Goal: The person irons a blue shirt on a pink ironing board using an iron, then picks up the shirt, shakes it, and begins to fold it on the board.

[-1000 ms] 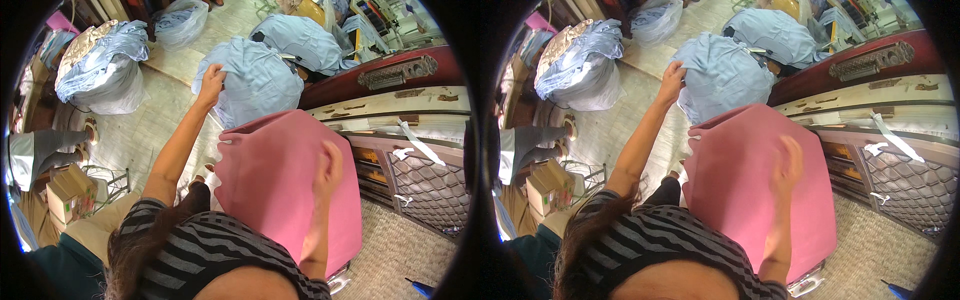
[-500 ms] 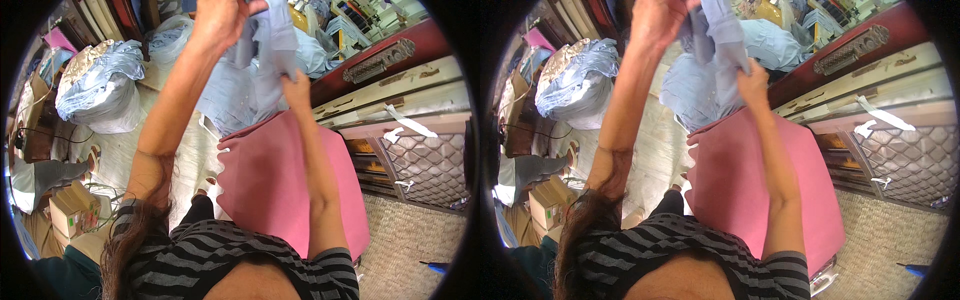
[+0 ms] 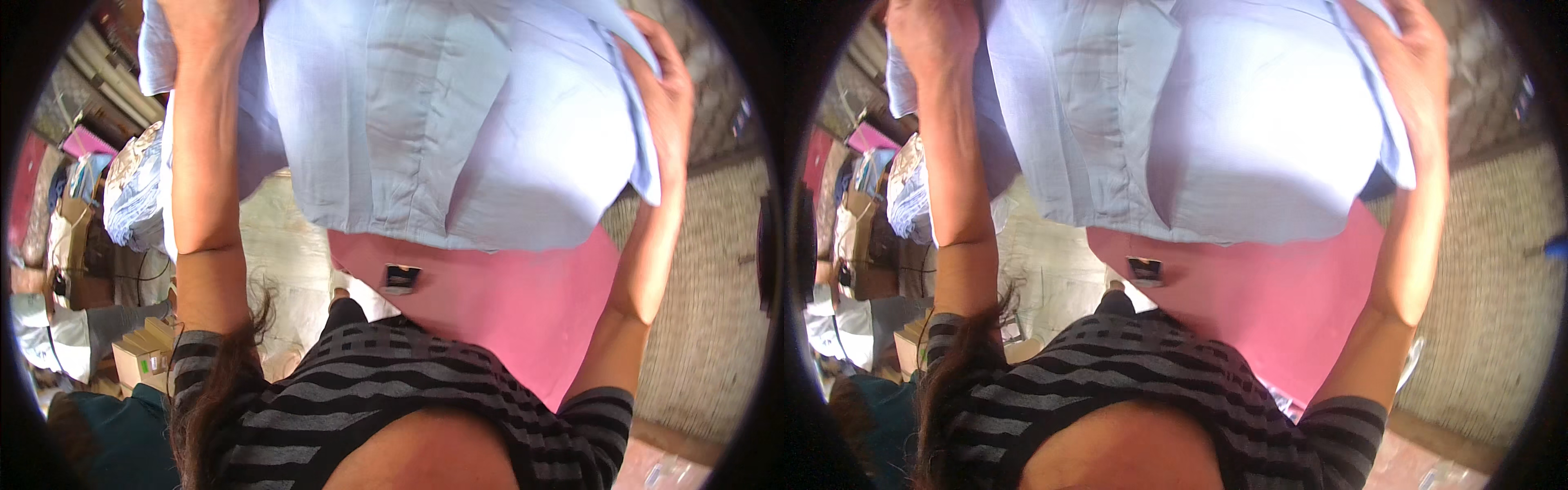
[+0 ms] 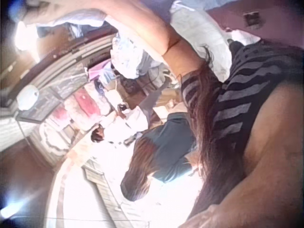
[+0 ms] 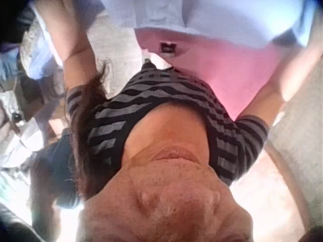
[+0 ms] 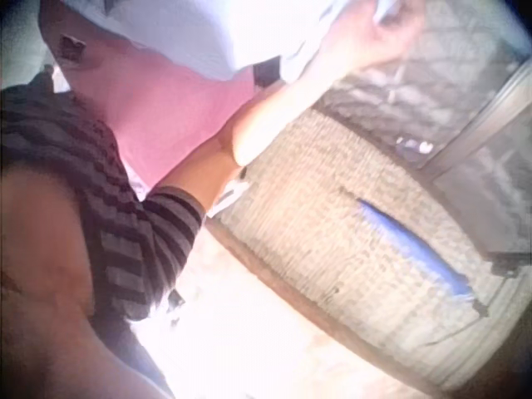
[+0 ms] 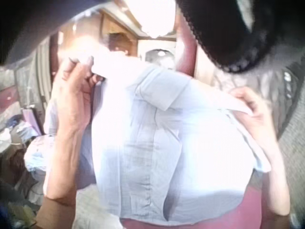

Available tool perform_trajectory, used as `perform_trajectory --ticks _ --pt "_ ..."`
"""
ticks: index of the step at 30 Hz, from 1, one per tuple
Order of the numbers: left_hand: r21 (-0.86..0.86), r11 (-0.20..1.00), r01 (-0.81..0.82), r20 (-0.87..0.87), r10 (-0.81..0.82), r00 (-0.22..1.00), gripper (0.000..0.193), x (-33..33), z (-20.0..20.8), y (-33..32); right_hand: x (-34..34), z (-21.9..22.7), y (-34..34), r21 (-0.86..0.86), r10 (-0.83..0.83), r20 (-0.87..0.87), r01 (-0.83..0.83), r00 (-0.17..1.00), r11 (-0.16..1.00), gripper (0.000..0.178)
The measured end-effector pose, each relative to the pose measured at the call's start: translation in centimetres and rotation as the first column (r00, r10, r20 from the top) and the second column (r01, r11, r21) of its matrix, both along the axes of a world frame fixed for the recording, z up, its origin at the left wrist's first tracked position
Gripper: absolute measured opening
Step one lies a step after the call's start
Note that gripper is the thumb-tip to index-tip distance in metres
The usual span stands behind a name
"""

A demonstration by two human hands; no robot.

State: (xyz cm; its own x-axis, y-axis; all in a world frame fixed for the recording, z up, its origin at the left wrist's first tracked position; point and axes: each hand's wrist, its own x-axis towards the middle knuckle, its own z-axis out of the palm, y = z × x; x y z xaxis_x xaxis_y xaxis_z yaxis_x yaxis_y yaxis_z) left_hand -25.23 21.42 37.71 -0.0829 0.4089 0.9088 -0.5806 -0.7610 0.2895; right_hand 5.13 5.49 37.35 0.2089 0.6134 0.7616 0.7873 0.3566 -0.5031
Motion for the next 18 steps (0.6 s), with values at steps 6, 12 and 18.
perform_trajectory --ticks 6,12,18 --pt "-0.079 0.939 -0.335 -0.446 0.267 0.855 0.010 9.9 -17.2 2.5 7.6 -14.0 -2.7 -0.080 -0.277 0.544 0.378 0.792 0.922 0.038" --pt "0.119 0.981 -0.155 -0.879 0.177 0.442 0.044 9.1 -33.7 -12.2 6.6 -29.6 -17.5 -0.522 -0.054 0.153 0.127 0.987 0.844 0.026" --pt "0.214 0.964 -0.155 -0.897 0.257 0.359 0.055 0.9 -37.1 -16.5 4.1 -33.4 -22.7 -0.450 -0.227 -0.051 0.180 0.973 0.875 0.037"
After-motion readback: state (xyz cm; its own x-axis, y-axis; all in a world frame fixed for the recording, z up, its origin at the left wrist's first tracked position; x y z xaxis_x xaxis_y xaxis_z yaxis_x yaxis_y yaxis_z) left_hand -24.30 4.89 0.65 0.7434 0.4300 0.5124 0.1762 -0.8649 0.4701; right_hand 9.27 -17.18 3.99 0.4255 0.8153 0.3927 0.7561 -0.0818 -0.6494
